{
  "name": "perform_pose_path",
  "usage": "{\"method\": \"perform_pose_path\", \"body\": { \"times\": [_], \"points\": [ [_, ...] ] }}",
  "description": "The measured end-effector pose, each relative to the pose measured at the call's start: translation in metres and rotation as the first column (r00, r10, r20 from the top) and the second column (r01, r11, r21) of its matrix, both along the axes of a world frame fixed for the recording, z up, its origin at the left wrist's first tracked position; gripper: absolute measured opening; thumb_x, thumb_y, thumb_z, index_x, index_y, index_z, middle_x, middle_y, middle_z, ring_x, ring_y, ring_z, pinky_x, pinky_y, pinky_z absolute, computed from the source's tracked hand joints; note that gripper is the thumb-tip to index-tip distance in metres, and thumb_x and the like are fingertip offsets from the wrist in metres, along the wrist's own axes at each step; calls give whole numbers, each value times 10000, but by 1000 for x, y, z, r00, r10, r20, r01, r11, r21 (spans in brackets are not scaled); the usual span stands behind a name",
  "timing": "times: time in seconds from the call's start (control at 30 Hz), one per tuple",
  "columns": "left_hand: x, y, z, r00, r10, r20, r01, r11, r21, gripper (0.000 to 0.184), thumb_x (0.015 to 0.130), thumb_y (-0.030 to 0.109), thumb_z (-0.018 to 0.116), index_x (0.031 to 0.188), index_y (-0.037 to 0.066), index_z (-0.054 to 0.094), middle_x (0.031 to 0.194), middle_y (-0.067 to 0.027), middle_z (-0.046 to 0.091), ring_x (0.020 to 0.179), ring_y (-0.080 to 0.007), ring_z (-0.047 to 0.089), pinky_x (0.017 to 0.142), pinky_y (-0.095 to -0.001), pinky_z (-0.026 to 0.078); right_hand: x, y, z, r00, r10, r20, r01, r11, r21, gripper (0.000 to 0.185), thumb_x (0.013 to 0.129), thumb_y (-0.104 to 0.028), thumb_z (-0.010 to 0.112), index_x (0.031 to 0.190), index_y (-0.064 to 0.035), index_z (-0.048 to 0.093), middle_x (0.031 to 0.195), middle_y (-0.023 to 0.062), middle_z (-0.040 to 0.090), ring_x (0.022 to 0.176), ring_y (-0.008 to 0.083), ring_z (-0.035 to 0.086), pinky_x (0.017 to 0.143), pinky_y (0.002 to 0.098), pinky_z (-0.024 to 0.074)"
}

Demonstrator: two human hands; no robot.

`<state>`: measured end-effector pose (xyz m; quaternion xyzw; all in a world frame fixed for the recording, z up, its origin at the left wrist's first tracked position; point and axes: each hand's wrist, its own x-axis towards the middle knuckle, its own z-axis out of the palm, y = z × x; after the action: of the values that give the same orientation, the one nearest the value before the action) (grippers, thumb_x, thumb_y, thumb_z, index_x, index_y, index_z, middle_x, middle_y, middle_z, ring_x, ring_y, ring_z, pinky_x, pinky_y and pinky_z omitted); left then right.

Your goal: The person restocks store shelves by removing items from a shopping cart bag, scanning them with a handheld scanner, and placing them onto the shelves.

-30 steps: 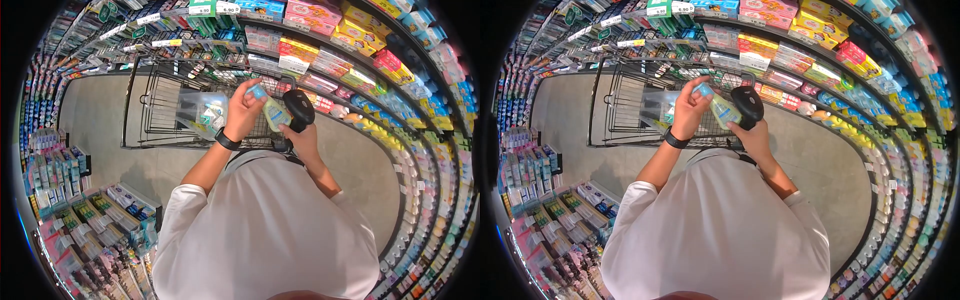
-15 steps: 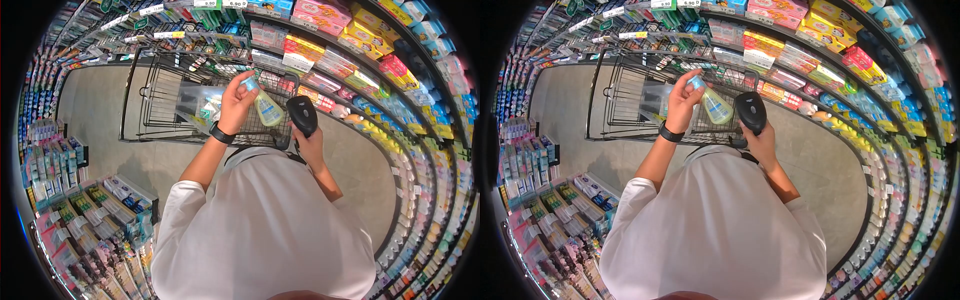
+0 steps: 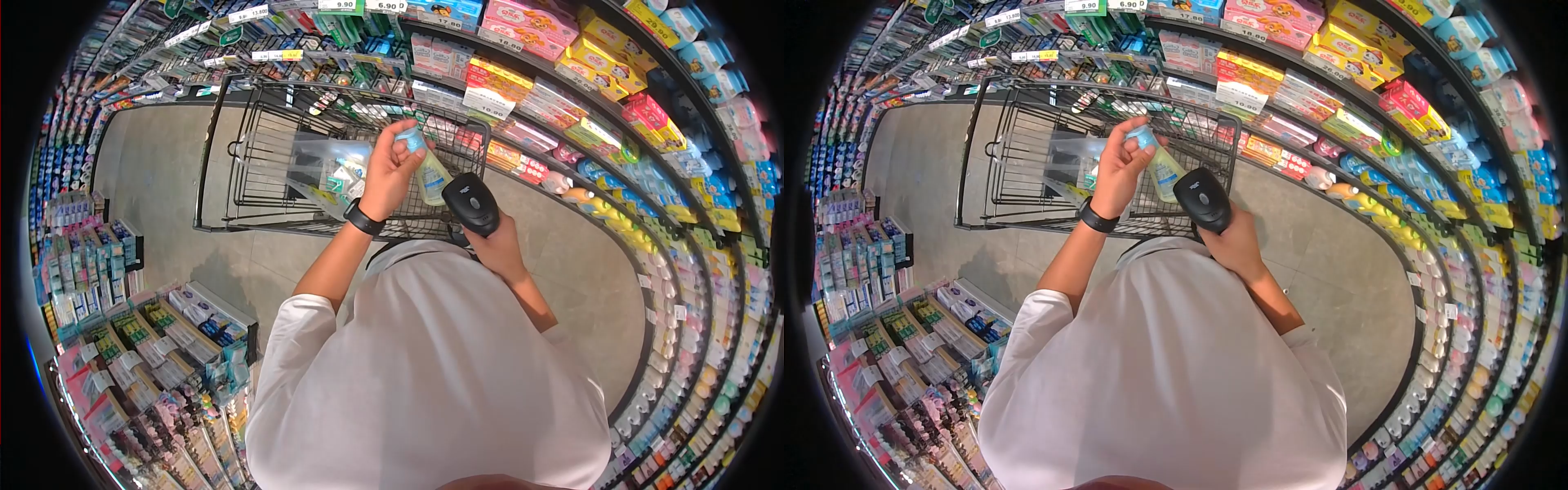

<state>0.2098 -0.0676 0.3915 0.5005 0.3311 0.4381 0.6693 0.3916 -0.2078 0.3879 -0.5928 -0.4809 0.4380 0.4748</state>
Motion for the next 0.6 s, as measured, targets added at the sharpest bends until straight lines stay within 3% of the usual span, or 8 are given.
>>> {"method": "perform_pose_path", "body": {
  "times": [0.17, 0.33, 0.6],
  "points": [
    [0, 2, 2, 1000, 1, 14, -1, 1000, -15, 449, 952, -25, 539, 1374, 36, 398, 1124, -157, 672, 1039, -181, 647, 920, -306, 493, 0, 2, -4, 997, 45, 55, -45, 999, -14, 311, 800, -77, 697, 1090, 22, 646, 910, 180, 713, 860, 212, 693, 767, 346, 519],
    [-1, 3, 4, 1000, 0, -1, 0, 1000, 4, 447, 952, -30, 534, 1373, 28, 396, 1126, -160, 669, 1029, -188, 655, 914, -310, 501, -1, 4, -5, 996, 63, 65, -64, 998, 12, 313, 781, -75, 688, 1079, 10, 645, 903, 209, 701, 852, 326, 704, 754, 370, 523],
    [1, 4, 7, 1000, 5, -27, -5, 1000, 4, 448, 950, -42, 526, 1374, 23, 397, 1122, -162, 669, 1017, -190, 661, 917, -310, 502, 1, 4, -6, 988, 118, 101, -122, 992, 31, 316, 747, -63, 689, 1050, 14, 646, 889, 211, 697, 829, 352, 698, 736, 378, 526]
  ]
}}
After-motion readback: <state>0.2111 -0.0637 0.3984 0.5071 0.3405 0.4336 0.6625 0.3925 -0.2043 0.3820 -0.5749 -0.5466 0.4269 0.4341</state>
